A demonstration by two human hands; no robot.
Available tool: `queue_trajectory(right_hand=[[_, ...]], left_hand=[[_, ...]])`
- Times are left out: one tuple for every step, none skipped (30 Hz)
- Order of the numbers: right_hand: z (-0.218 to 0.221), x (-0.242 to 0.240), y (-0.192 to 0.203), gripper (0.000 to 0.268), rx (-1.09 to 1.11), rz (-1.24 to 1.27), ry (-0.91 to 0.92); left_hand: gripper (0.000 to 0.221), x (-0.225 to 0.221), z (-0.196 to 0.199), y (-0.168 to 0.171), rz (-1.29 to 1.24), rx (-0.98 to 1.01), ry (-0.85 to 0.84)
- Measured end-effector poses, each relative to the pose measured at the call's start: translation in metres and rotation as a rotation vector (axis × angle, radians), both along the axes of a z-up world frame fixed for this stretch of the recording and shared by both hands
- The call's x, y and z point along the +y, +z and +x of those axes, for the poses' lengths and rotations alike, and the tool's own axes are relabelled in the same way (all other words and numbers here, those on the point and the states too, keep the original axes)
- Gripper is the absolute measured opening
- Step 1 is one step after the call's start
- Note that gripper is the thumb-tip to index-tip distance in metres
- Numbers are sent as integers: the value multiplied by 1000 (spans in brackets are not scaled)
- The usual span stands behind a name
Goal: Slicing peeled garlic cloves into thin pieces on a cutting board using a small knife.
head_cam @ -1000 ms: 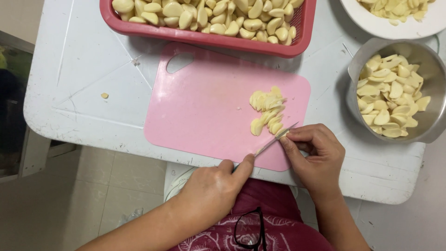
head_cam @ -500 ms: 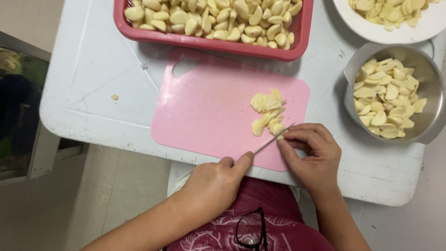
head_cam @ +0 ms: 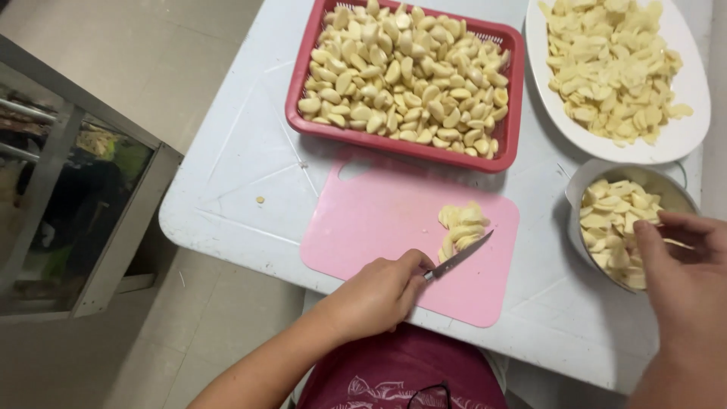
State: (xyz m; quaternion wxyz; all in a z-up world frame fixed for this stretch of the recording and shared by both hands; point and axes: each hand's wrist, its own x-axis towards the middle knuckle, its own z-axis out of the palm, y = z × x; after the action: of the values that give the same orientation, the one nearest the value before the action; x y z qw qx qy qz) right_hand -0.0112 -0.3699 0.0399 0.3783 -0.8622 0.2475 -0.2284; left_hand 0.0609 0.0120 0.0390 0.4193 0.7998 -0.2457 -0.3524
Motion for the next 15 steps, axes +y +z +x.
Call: queue_trajectory(right_hand=[[5, 0, 6, 22, -8, -4, 3], [10, 0, 12, 26, 7, -163, 87], [16, 0, 18, 31, 22, -320, 171], [26, 14, 27, 31, 20, -322, 174], [36, 29, 35, 32, -58, -463, 265], [45, 43, 44, 32, -135, -602, 356], [64, 62, 51, 32, -136, -604, 356], [84, 80, 58, 33, -125, -582, 462], [103, 98, 65, 33, -114, -560, 568], [127, 110, 64, 33, -119, -562, 567], [150, 122, 63, 34, -108, -539, 656], [174, 135, 62, 35, -95, -513, 746], [193, 149, 65, 35, -99, -515, 747], [212, 164, 70, 39, 19, -464, 731], [232, 178, 74, 42, 137, -413, 714]], left_hand=[[32, 1, 2, 6, -4, -8, 3], [33, 2, 3, 11, -4, 64, 16], [34, 2, 4, 16, -4, 136, 28], [34, 4, 5, 19, -6, 134, 31], [34, 5, 7, 22, -22, 195, 10], [35, 7, 8, 25, -38, 255, -14], [35, 8, 7, 22, -40, 254, -14], [34, 9, 7, 20, -63, 224, -27], [32, 10, 7, 19, -86, 195, -40], [32, 10, 6, 15, -87, 190, -39], [33, 10, 6, 12, -109, 152, -33], [33, 11, 4, 8, -129, 116, -25], [33, 10, 2, 3, -130, 113, -22], [35, 8, 1, -2, -131, 63, -18], [37, 7, 0, -7, -131, 14, -13]])
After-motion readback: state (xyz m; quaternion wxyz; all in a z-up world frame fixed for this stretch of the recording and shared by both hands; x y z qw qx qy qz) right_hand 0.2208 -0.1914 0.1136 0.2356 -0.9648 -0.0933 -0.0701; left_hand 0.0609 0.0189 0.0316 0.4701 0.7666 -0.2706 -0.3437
